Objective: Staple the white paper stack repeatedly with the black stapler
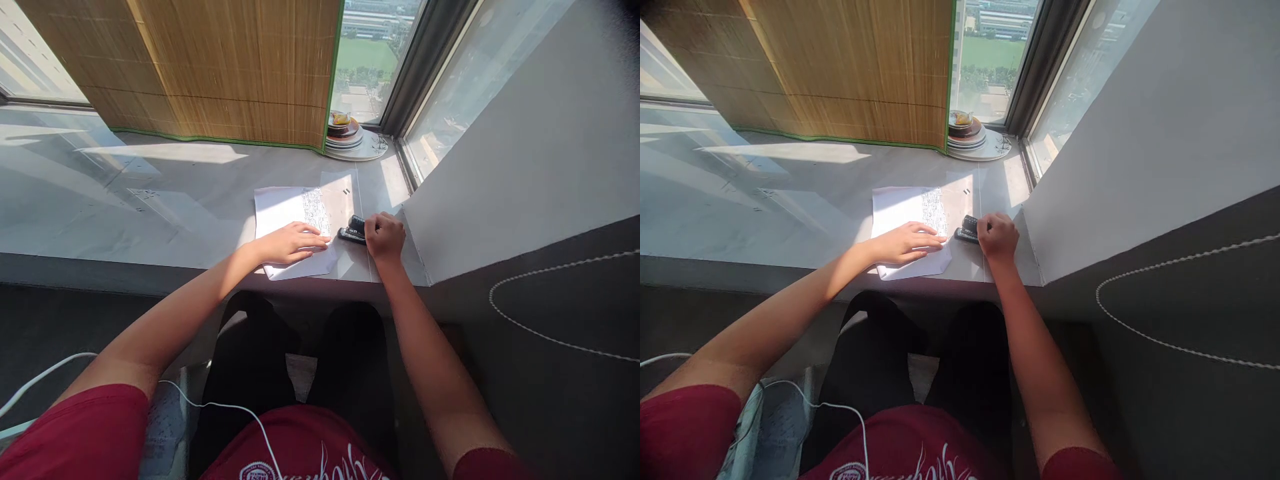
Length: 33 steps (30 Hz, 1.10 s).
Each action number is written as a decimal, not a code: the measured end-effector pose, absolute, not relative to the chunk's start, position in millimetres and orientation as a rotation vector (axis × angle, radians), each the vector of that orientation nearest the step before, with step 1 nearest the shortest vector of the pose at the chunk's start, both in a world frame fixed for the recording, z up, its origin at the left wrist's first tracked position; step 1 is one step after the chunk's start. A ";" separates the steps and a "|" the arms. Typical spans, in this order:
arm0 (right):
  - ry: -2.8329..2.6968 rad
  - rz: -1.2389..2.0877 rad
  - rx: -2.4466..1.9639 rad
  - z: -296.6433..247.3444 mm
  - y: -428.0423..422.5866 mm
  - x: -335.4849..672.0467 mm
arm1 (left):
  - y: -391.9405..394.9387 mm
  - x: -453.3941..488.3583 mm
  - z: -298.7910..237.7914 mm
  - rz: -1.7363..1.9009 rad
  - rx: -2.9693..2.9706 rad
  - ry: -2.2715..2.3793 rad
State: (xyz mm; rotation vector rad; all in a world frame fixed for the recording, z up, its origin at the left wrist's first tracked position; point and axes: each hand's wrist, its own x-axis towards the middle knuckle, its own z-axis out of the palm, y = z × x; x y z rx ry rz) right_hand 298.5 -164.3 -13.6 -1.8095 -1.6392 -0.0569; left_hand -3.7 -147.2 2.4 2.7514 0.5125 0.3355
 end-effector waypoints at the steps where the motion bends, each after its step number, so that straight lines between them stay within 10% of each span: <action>1: -1.638 -0.053 -1.811 -13.3 -164.7 298.3 | -146.2 -3.8 0.6 0.343 2.749 0.521; 22: -1.625 -0.019 -1.819 -12.5 -164.0 296.5 | -143.1 -12.2 -10.2 0.532 2.710 0.597; 33: -1.739 -0.049 -1.785 -15.4 -162.4 295.6 | -147.3 -8.1 4.2 0.030 2.869 0.714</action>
